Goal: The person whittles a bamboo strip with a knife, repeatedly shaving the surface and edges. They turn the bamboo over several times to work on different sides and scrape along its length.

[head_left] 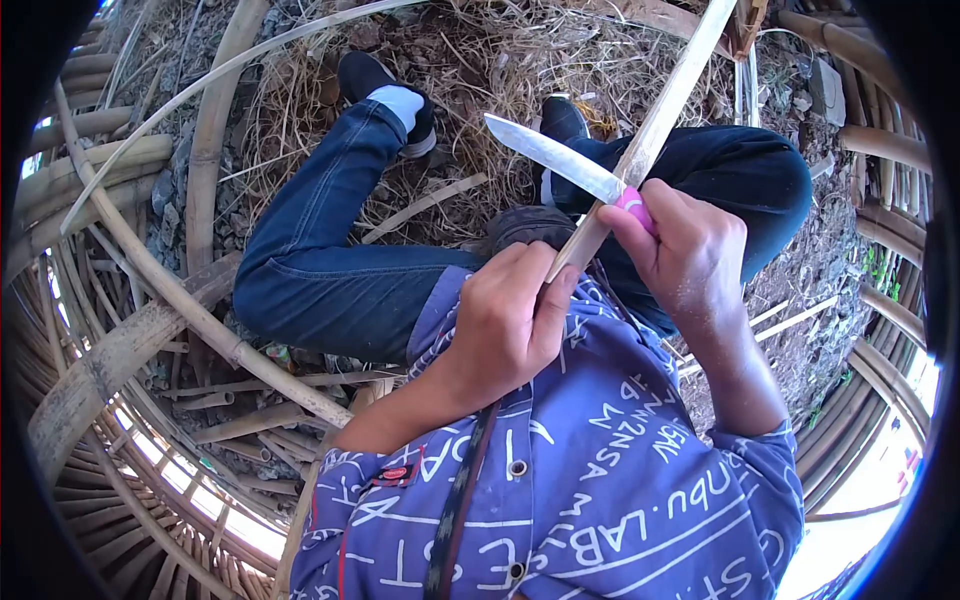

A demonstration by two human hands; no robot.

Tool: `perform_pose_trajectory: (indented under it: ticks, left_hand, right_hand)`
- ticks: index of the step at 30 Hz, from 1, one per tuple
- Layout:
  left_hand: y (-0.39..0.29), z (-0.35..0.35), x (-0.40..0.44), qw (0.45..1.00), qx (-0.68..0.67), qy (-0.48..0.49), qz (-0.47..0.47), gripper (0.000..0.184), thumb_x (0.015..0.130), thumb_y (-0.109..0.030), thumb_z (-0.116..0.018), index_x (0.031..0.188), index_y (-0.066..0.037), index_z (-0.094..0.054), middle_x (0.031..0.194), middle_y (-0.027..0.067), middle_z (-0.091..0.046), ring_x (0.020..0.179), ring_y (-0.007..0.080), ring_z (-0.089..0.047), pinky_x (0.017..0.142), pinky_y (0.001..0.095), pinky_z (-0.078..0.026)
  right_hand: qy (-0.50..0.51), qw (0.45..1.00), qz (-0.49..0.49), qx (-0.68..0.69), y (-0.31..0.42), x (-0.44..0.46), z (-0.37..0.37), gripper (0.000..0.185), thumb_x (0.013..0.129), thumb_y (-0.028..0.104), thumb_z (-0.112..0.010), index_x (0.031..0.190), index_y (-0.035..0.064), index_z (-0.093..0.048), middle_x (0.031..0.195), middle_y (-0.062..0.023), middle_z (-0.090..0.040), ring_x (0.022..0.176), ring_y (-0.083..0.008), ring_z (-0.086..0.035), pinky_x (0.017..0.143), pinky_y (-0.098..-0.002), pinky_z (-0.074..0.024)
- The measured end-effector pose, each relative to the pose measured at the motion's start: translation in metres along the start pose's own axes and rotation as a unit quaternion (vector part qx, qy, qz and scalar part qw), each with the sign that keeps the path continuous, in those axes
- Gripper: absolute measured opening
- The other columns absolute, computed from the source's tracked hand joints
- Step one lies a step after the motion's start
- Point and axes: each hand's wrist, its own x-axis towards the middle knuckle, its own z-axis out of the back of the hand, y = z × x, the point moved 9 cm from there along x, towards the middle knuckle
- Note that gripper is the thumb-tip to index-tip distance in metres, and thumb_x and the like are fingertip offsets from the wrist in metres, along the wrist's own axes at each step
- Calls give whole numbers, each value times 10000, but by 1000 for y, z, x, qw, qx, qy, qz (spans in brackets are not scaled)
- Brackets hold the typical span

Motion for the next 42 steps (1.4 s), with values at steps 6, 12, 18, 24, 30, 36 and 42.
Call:
perform_pose_trajectory:
  ticks: [6, 12, 18, 24, 30, 36, 42]
  left_hand:
    - [-2, 6, -3, 1000, -3, 0, -1, 180, 899, -51, -550, 741, -4, -480, 608, 140, -457, 541, 314, -484, 494, 423, -363]
    - [29, 26, -19, 984, -67, -39, 158, 220, 927, -69, -516, 727, 3, -461, 603, 130, -448, 503, 273, -445, 493, 366, -341]
    - [33, 37, -13, 984, -66, -56, 158, 253, 947, -113, -490, 725, 5, -462, 601, 97, -426, 522, 191, -424, 496, 334, -325]
    - [28, 41, -9, 994, 8, -41, 99, 201, 914, -83, -514, 743, 21, -494, 635, 123, -438, 541, 261, -436, 506, 368, -329]
    - [35, 48, -23, 995, 15, -34, 91, 230, 914, -140, -518, 761, 31, -506, 671, 100, -472, 592, 196, -446, 538, 318, -343]
    - [63, 64, -18, 983, -68, 54, 161, 218, 834, -130, -612, 773, 72, -557, 778, 163, -551, 771, 259, -533, 676, 343, -421]
    - [76, 49, 0, 941, -106, 300, 119, 230, 740, -145, -708, 868, 43, -672, 858, 122, -641, 899, 248, -554, 840, 352, -410]
  right_hand:
    - [-34, 996, 63, -48, 0, 5, 8, 417, 845, 435, -655, 646, 87, -540, 562, -75, -551, 465, -246, -556, 433, -344, -424]
    - [-70, 984, -152, -63, -86, 10, 55, 336, 927, 339, -594, 753, 54, -628, 555, -104, -528, 449, -198, -485, 457, -331, -387]
    - [-34, 992, -39, 118, -4, 16, 22, 357, 826, 304, -715, 655, 50, -533, 526, -123, -511, 457, -322, -534, 417, -376, -404]
    - [33, 993, -59, 99, -9, 27, -14, 395, 846, 382, -671, 646, 65, -545, 524, -123, -535, 494, -331, -570, 437, -394, -427]
    - [-67, 984, -156, 56, -76, 43, -4, 427, 896, 396, -608, 644, 55, -564, 516, -139, -527, 517, -353, -574, 480, -419, -440]
    - [-31, 888, -198, 415, -49, 39, -49, 389, 922, 337, -613, 780, -22, -569, 593, -36, -530, 538, -115, -494, 513, -284, -406]
    - [-44, 808, -271, 521, -58, 32, -79, 253, 887, 245, -687, 829, 18, -592, 647, 68, -472, 588, -6, -381, 499, -197, -308]
